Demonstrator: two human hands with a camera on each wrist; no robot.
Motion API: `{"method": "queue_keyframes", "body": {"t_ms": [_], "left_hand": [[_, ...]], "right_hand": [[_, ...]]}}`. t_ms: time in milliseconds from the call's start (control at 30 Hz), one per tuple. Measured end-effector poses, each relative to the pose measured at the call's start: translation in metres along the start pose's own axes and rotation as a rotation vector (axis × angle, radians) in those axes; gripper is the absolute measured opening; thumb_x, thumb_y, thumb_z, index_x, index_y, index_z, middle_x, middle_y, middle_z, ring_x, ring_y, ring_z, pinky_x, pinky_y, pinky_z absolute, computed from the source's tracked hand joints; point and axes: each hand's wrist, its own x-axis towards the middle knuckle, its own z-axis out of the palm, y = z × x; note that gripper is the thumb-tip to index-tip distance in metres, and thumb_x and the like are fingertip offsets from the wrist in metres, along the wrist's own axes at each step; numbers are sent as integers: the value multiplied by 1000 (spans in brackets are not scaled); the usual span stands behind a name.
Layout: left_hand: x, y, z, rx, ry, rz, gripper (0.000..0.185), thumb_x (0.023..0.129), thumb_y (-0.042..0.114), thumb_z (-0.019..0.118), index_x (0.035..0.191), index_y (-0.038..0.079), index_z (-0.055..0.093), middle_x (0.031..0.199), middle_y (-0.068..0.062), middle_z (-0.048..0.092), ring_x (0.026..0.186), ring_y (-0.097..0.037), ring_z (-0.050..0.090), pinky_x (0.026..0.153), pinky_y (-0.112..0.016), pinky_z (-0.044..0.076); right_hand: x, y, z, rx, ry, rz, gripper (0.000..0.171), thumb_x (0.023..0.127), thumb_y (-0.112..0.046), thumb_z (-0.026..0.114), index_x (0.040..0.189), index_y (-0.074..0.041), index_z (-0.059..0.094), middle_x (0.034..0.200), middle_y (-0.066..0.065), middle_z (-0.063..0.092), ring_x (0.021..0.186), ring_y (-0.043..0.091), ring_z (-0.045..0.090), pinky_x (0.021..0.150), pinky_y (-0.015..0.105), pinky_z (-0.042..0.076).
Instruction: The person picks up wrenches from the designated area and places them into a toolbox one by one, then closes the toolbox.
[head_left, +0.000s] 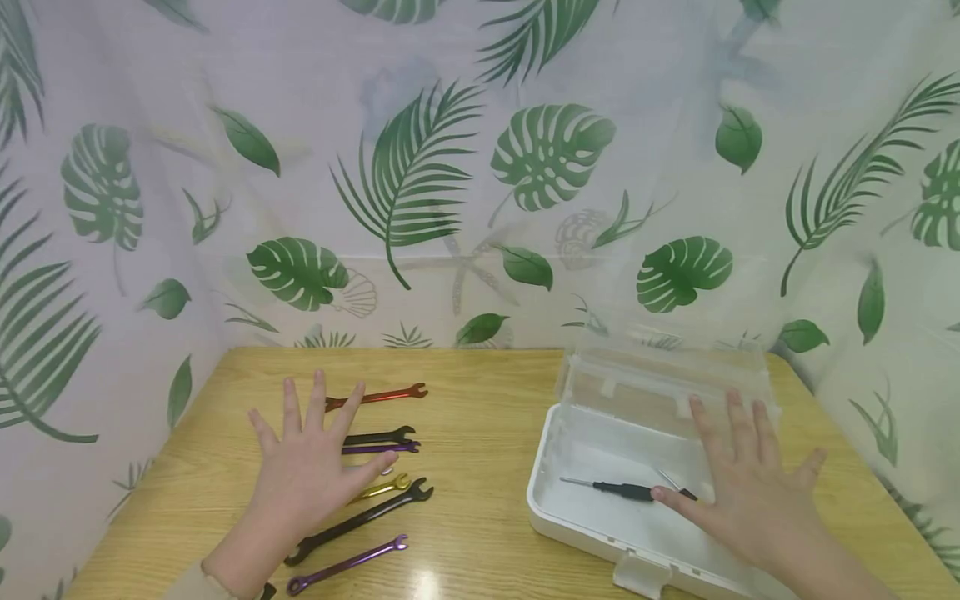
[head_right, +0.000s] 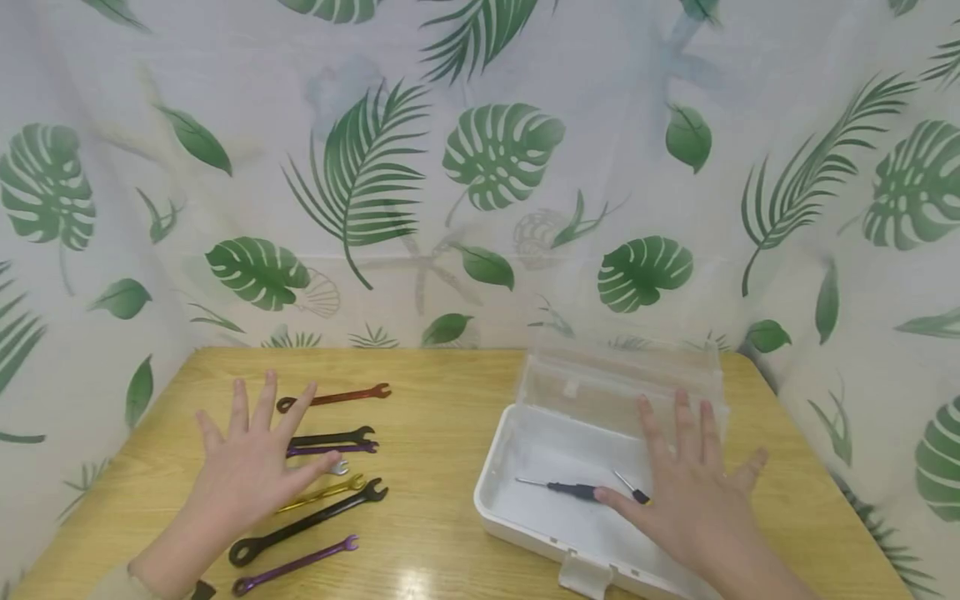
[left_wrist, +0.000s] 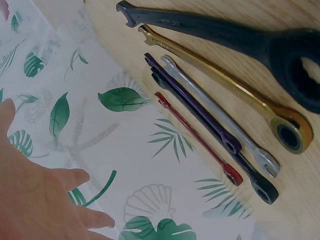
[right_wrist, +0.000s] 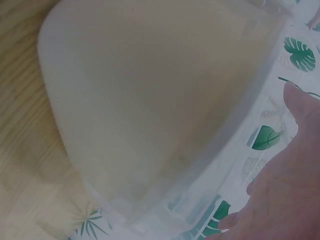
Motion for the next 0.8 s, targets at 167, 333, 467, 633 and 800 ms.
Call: {"method": "queue_keyframes", "body": {"t_ms": [167, 333, 467, 633, 800], "left_hand": [[-1, -1, 2, 0, 1, 14, 100, 91, 87, 49, 168, 27, 31, 175, -28, 17, 158, -62, 5, 114, -92, 1], [0, -1, 4, -5, 1, 28, 98, 92, 84, 52, 168, 26, 32, 174, -28, 18, 159, -62, 6, 115, -91, 1], [1, 1, 5, -24, -10, 40, 97, 93, 83, 52, 168, 25, 33, 175, -28, 18, 159, -61, 6, 117, -90, 2], [3, 4, 7, -32, -10, 57, 94, 94, 78, 56, 168, 25, 34, 174, -27, 20, 160, -59, 7, 118, -88, 4], [5, 11, 10, -38, -11, 83, 92, 95, 76, 57, 167, 24, 35, 173, -28, 22, 160, -58, 10, 119, -88, 7]], "right_hand": [[-2, 5, 2, -7, 35, 0, 123, 87, -77, 67, 172, -19, 0, 175, 32, -6, 160, 58, -9, 95, 102, 0], [-4, 8, 2, 12, 44, 1, 124, 86, -77, 69, 172, -18, 0, 175, 31, -6, 161, 55, -11, 97, 102, -3], [-7, 10, 2, 10, 36, 7, 125, 87, -76, 70, 172, -18, -1, 175, 32, -7, 160, 57, -10, 98, 101, -2], [-9, 15, 1, -11, 38, 17, 126, 87, -77, 68, 172, -17, -3, 174, 33, -7, 160, 58, -8, 99, 101, -1], [-10, 21, -1, -41, 40, 36, 127, 87, -79, 67, 172, -16, -4, 174, 33, -7, 158, 61, 0, 102, 99, 0]]}}
